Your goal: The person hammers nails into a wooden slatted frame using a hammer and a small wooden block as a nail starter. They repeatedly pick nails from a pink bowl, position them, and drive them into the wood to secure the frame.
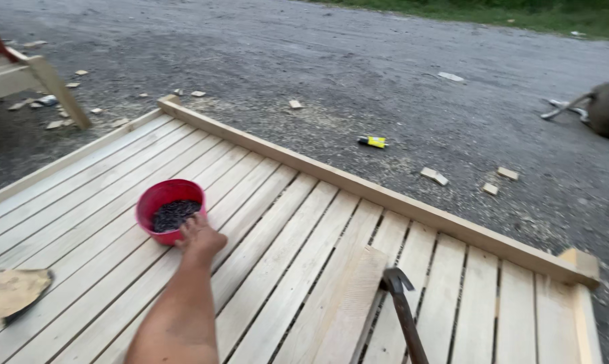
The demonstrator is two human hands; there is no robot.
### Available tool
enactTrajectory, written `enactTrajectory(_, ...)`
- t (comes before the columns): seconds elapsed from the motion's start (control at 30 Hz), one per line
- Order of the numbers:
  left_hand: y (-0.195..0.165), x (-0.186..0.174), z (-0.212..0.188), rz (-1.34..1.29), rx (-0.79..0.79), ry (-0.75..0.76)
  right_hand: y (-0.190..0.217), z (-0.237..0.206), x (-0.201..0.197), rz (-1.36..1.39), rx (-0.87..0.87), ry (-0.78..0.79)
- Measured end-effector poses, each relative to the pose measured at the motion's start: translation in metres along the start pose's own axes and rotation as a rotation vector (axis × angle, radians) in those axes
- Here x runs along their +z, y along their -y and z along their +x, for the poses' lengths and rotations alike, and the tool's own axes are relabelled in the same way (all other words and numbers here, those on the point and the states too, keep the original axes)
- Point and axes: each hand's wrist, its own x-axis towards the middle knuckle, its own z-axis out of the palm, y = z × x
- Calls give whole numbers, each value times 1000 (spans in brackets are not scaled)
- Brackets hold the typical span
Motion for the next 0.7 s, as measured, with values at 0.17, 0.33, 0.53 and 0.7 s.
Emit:
enactTrajectory(0.17,2,5,6,-31,-24,40,-18,10,-1,35,-26,-40)
enactTrajectory(0.33,1,-6,-11,152,-105,5,-11,1,-6,57,-66,-156)
enactTrajectory(0.53,-12,31,-32,300,41,-107,-11,-10,-9,202,-120,-221)
enactTrajectory(0.7,-52,56,-67,-187,195,-52,-11,-13,-13,263,-146,-198)
